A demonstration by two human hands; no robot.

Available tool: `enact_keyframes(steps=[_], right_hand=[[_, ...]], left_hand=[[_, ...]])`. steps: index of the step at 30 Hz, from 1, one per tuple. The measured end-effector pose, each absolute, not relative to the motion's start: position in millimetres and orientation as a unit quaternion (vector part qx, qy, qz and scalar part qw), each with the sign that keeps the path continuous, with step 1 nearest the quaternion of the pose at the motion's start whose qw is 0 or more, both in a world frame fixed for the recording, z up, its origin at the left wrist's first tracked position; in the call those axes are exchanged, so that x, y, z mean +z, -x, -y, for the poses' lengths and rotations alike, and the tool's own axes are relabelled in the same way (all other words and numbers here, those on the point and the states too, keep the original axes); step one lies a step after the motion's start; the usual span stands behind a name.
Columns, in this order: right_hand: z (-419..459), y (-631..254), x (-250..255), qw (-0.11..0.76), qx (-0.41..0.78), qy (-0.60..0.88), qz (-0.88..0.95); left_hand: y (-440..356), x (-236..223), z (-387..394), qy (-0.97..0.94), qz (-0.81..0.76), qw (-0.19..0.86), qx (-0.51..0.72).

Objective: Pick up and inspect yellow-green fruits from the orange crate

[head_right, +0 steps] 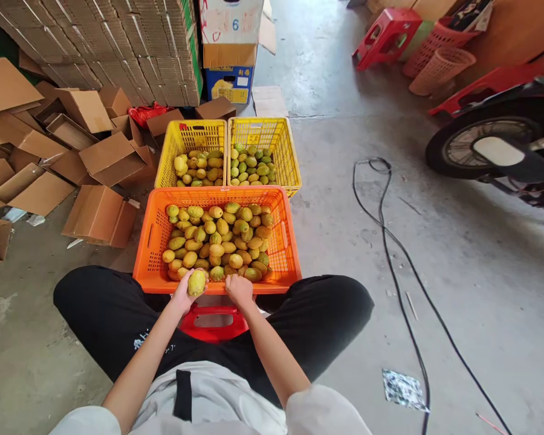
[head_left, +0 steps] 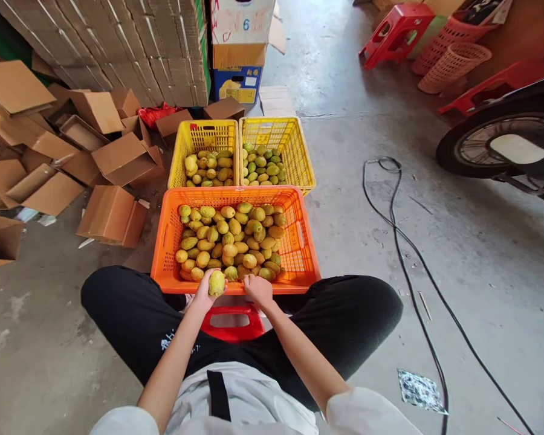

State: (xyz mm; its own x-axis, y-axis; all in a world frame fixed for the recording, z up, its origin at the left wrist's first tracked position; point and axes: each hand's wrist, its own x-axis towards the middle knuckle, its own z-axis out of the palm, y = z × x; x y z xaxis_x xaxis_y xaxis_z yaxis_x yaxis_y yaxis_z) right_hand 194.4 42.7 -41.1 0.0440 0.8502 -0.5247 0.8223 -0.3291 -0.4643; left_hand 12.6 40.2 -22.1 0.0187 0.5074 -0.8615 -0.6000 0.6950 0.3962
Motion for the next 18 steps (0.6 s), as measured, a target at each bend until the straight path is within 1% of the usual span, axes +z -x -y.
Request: enact_keyframes(steps=[4,6,7,9,11,13,14,16,18], right_hand=[[-35.3,-190.8,-44.2,-0.015,0.308,0.701,0.643],[-38.3,-188.4,-42.9,-0.029,0.285,0.702,0.652],[-39.2,-187.9,-42.7,-0.032,0.280,0.704,0.652],[-39.5,-188.0,-43.9,-0.032,0.277,0.707,0.650],[-38.6,-188.8,-45.8,-0.030,0.276,0.709,0.649],[-37.9,-189.4,-47.1,-0.029,0.276,0.709,0.648],[-37.9,-189.5,-47.3,-0.031,0.276,0.709,0.648],[-38.6,-189.4,-46.6,-0.036,0.281,0.708,0.647],[-39.6,-189.2,-44.8,-0.040,0.287,0.708,0.644]], left_hand=[[-32.4,-6.8,-71.5,0.135,-0.573,0.722,0.362],[-52.9,9.5,-103.7,0.141,-0.570,0.714,0.382],[-64.3,21.4,-122.7,0.131,-0.559,0.715,0.400],[-85.3,52.4,-161.1,0.076,-0.469,0.754,0.453],[-98.7,88.1,-191.2,0.018,-0.374,0.805,0.460],[-101.3,116.7,-205.1,-0.048,-0.325,0.822,0.464],[-98.6,124.3,-205.0,-0.078,-0.325,0.813,0.477],[-86.7,120.5,-192.9,-0.138,-0.354,0.775,0.505],[-68.3,92.2,-170.9,-0.183,-0.442,0.729,0.490]])
